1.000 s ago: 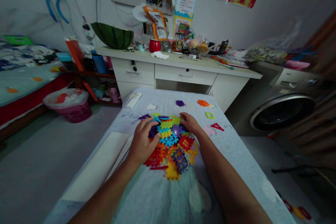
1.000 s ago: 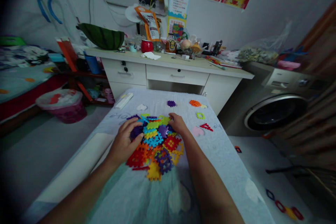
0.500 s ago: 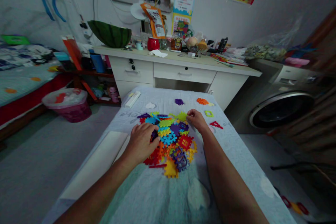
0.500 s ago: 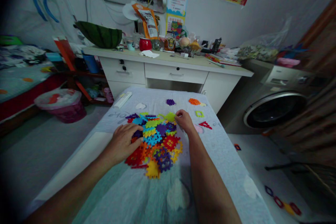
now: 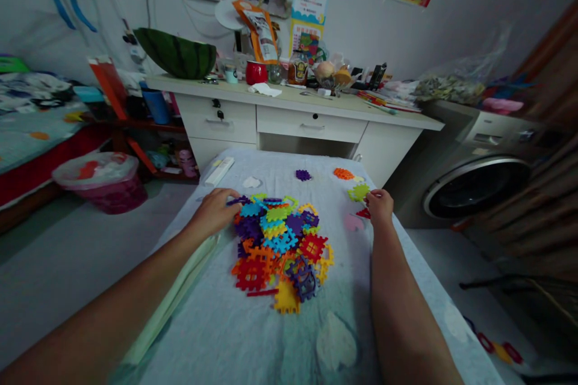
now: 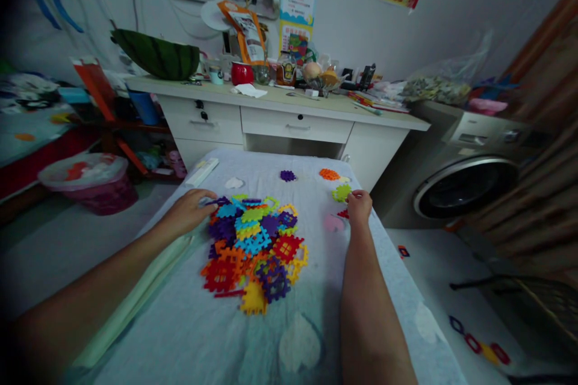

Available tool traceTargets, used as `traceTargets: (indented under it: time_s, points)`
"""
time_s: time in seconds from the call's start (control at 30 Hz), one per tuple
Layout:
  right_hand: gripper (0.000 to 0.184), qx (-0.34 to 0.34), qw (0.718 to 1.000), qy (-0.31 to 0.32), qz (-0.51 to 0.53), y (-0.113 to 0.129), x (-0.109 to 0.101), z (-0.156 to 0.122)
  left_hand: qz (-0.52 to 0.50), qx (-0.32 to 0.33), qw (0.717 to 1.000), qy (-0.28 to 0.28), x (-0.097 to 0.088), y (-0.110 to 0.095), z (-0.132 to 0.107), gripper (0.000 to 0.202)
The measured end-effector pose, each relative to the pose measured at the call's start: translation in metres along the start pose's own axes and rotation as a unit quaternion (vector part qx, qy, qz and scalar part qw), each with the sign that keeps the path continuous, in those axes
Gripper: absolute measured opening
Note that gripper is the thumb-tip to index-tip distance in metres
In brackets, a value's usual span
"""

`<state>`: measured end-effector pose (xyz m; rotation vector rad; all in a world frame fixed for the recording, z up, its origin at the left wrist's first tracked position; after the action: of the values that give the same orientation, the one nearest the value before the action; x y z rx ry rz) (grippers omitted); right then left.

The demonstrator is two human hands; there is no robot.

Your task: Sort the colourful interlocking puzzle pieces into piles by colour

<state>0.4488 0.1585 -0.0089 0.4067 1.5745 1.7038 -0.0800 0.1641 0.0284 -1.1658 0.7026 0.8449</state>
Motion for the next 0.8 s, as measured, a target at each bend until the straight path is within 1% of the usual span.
traceTargets:
  time_s: [0.1, 0.2, 0.27, 0.37, 0.47, 0.63, 0.7, 0.8]
  points:
    - [0.024, 0.008, 0.998, -0.031, -0.058, -0.004, -0.006, 0.0, 0.01, -0.005, 1.0, -0.025, 0.0, 0.01, 0.012, 0.031]
    - [0.027, -0.015, 0.991, -0.024, -0.128, 0.004, -0.006, -0.001, 0.038, -0.017, 0.997, -0.067, -0.005, 0.015, 0.02, 0.034]
    - [0.032, -0.029, 0.983, -0.018, -0.178, 0.01, -0.005, -0.003, 0.07, -0.039, 0.993, -0.09, -0.009, 0.019, 0.024, 0.038]
    - [0.038, -0.035, 0.969, 0.002, -0.244, 0.016, -0.002, -0.008, 0.104, -0.084, 0.985, -0.107, -0.012, 0.03, 0.03, 0.046]
    - [0.039, -0.039, 0.95, 0.038, -0.307, 0.021, 0.007, -0.016, 0.114, -0.128, 0.98, -0.105, -0.014, 0.043, 0.037, 0.056]
    - [0.041, -0.036, 0.911, 0.112, -0.395, 0.022, 0.026, -0.028, 0.119, -0.174, 0.973, -0.09, -0.013, 0.064, 0.048, 0.066]
    - [0.039, -0.035, 0.902, 0.123, -0.413, 0.021, 0.03, -0.03, 0.124, -0.189, 0.97, -0.089, -0.012, 0.072, 0.05, 0.067]
    - [0.036, -0.035, 0.899, 0.112, -0.421, 0.02, 0.029, -0.03, 0.131, -0.204, 0.967, -0.081, -0.009, 0.08, 0.051, 0.067]
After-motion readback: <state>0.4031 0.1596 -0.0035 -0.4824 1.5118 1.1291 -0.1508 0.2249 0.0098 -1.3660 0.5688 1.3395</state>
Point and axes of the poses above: each hand's wrist, its own z-axis towards the middle knuckle, its own x-axis out of the palm, y = z × x, the point moved 9 cm from there along z, towards the middle knuckle, and after that the axes turned 4 degrees about z, right-handed, at the moved point
